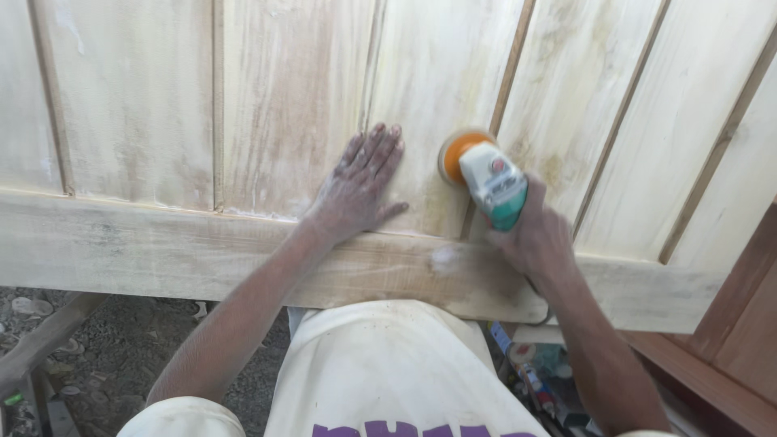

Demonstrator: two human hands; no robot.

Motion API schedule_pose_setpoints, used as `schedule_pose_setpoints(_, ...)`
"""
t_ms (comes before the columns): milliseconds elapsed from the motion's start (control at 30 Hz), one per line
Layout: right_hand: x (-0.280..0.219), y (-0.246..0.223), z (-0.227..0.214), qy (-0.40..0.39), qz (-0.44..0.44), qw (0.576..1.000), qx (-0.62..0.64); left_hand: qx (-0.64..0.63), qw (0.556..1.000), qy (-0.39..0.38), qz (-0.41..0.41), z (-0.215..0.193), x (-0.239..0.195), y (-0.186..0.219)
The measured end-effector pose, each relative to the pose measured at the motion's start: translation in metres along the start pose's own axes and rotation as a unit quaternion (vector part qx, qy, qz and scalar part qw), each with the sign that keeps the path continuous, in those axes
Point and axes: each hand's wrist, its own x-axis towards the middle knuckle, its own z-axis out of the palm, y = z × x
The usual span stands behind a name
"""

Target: The person uses an electric orbital sander to smooth the surface of a large wooden door. They move the sander across the panels and frame of the door, occasionally pausing to wipe away dust with their hand.

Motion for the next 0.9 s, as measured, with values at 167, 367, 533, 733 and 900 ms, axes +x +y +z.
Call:
schedule_pose_setpoints(167,0.060,-0.015,-0.030,-0.002,-0.013,1.000,-0.015,0.048,0.999,-0.016,-0.012,-0.007,0.049,-0.016)
schedule_pose_setpoints(367,0.136,-0.036,-0.062,0.018,-0.036,0.999,-0.021,0.053,0.995,-0.079,0.003,0.002,0.047,0.027)
schedule_pose_setpoints(533,0.207,-0.043,-0.087,0.021,-0.041,0.999,-0.019,0.053,0.997,-0.012,0.062,-0.012,0.072,0.009)
schedule_pose_setpoints(733,0.279,-0.050,-0.107,0.056,-0.056,0.996,-0.034,0.066,0.994,0.016,-0.087,-0.068,0.169,-0.028)
schedule_pose_setpoints(900,0.336,-0.052,-0.123,0.087,-0.066,0.993,-0.040,0.078,0.987,0.011,-0.140,-0.087,0.212,0.000)
